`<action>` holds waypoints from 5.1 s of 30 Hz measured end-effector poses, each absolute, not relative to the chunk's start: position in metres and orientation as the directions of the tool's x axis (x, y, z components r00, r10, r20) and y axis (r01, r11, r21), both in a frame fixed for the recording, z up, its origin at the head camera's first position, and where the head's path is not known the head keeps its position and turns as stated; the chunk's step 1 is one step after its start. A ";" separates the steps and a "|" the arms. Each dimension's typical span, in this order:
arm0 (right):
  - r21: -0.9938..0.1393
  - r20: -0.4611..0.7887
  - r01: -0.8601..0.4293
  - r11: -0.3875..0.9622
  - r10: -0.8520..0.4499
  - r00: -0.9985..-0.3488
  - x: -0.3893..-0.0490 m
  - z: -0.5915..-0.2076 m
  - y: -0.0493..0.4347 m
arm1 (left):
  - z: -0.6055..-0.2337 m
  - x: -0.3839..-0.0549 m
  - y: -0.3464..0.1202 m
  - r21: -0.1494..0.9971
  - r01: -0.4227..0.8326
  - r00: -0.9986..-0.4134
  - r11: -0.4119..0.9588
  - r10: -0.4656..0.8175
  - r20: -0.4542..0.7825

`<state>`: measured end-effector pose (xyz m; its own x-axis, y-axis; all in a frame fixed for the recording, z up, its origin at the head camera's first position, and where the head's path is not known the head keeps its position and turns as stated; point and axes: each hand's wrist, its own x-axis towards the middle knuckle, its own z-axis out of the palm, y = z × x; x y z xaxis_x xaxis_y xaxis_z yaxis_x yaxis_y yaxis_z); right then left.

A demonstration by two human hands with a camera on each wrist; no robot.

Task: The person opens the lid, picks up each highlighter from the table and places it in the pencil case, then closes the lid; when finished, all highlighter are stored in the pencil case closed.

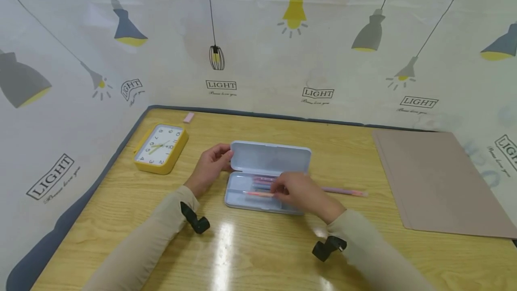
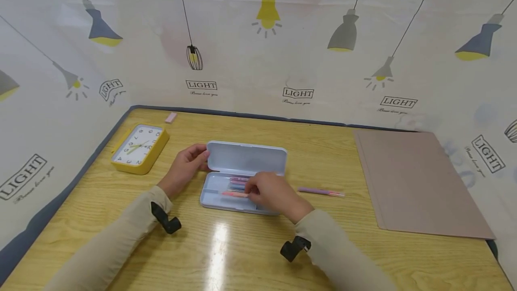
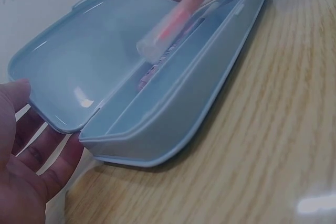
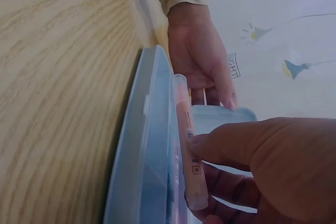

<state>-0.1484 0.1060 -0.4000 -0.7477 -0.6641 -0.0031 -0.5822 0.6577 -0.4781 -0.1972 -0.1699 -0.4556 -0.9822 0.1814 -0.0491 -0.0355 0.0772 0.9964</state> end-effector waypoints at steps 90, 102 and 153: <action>-0.425 -0.065 -0.326 0.844 -0.387 -0.920 -0.157 -0.421 0.275 | -0.457 -0.198 -0.170 0.993 -0.081 -0.981 0.086 0.169 -0.095; -0.426 -0.066 -0.328 0.843 -0.390 -0.918 -0.158 -0.426 0.277 | -0.456 -0.197 -0.169 0.994 -0.078 -0.982 0.078 0.164 -0.090; -0.488 0.020 -0.573 0.658 -0.648 -0.761 -0.150 -0.402 0.132 | -0.457 -0.198 -0.169 0.994 -0.065 -0.984 0.089 0.159 -0.078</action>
